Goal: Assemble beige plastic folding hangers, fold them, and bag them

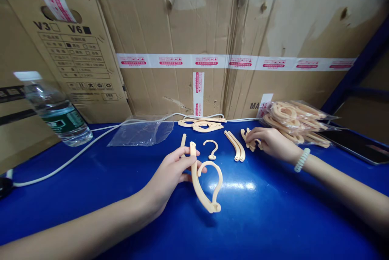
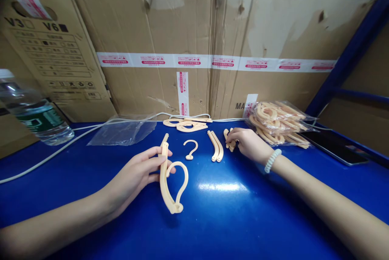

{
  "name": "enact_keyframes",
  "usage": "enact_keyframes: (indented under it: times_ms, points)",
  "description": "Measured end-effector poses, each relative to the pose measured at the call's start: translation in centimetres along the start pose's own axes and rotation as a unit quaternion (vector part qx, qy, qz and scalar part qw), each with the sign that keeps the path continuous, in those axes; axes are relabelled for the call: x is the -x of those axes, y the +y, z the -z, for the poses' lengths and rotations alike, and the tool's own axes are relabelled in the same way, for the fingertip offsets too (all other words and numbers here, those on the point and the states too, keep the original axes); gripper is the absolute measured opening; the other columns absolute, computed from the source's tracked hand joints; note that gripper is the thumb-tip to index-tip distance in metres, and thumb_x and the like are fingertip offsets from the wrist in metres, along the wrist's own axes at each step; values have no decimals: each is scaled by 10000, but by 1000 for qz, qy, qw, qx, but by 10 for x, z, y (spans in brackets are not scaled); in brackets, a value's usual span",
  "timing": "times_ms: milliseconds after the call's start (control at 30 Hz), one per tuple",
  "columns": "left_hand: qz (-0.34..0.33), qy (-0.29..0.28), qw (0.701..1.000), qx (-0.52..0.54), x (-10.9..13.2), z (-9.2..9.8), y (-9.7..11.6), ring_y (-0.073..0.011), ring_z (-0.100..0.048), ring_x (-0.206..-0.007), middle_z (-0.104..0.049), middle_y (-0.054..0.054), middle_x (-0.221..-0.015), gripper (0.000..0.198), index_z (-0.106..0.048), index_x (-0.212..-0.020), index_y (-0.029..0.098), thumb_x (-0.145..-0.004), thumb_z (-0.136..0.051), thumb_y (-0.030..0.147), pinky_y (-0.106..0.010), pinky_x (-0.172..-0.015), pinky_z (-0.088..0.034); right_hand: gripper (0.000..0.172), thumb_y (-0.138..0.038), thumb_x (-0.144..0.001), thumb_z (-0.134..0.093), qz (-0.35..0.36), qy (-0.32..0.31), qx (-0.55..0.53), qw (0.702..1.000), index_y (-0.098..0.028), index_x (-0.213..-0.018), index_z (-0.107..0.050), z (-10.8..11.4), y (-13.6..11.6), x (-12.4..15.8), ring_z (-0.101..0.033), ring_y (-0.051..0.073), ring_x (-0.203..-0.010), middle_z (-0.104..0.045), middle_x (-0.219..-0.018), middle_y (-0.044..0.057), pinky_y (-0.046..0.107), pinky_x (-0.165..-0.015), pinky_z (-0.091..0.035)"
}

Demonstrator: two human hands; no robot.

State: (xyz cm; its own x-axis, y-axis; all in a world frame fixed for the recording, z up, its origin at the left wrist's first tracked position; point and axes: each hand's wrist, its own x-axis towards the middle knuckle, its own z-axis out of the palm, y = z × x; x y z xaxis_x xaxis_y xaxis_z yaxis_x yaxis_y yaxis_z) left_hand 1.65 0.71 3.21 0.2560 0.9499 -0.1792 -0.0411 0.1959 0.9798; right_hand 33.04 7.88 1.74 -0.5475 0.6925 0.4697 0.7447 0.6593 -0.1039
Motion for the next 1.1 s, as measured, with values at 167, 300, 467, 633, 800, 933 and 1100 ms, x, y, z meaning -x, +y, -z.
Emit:
enact_keyframes:
  times_ms: [167, 300, 467, 633, 800, 933, 1100]
  points:
    - [-19, 10, 1000, 10, 1, -2, -1, -199, -669, -805, -700, -56, -772, 176, -555, -990, 159, -865, -577, 280, -312, -728, -509, 332, -73, -879, -444, 75, 113, -5, 991, -157, -1131, -644, 6, -54, -2, -633, 227, -992, -682, -1059, 133, 403, -844, -547]
    - [-50, 2, 999, 15, 4, -5, -2, -174, -662, -758, -700, -33, -774, 225, -561, -976, 166, -821, -631, 313, -288, -714, -517, 348, -338, -932, -538, 273, 77, 21, 959, -119, -1190, -615, 6, -106, 5, -589, 272, -1095, -692, -1123, 142, 469, -947, -471]
    - [-70, -40, 996, 24, 8, -7, -5, -170, -675, -786, -725, -45, -832, 306, -545, -990, 172, -824, -659, 402, -289, -756, -529, 418, -474, -942, -519, 318, 112, 111, 935, -145, -1158, -661, 6, -128, 15, -554, 273, -1165, -695, -1196, 87, 457, -1002, -393]
    - [-75, -45, 996, 24, 9, -8, -6, -162, -675, -776, -724, -33, -815, 281, -538, -971, 176, -818, -675, 368, -265, -713, -541, 256, -308, -989, -490, 310, 76, 97, 943, -157, -1008, -696, 1, -127, 12, -591, 226, -1050, -733, -1062, 53, 400, -931, -402]
    - [-78, -49, 996, 13, 7, -8, -7, -158, -675, -794, -721, -45, -849, 252, -524, -997, 166, -842, -647, 322, -251, -699, -554, 266, -314, -1000, -460, 318, 48, 70, 944, -153, -1004, -672, -7, -123, 9, -584, 224, -991, -708, -981, 61, 397, -893, -395]
    - [-115, -7, 993, -16, 4, -6, -10, -172, -674, -802, -679, -94, -1064, 356, -461, -1134, 179, -855, -631, 324, -296, -674, -587, 251, -281, -997, -464, 297, 42, 49, 953, -141, -913, -654, -6, -123, 11, -570, 218, -954, -683, -874, 50, 395, -902, -373]
    - [-400, 95, 874, -258, 3, 0, -17, -259, -485, -1267, -431, -82, -1423, 469, -443, -1298, 281, -871, -612, 186, -445, -964, -520, 271, -310, -998, -457, 254, 53, 29, 965, -148, -860, -624, -5, -124, 12, -520, 179, -740, -608, -736, 30, 377, -775, -363]
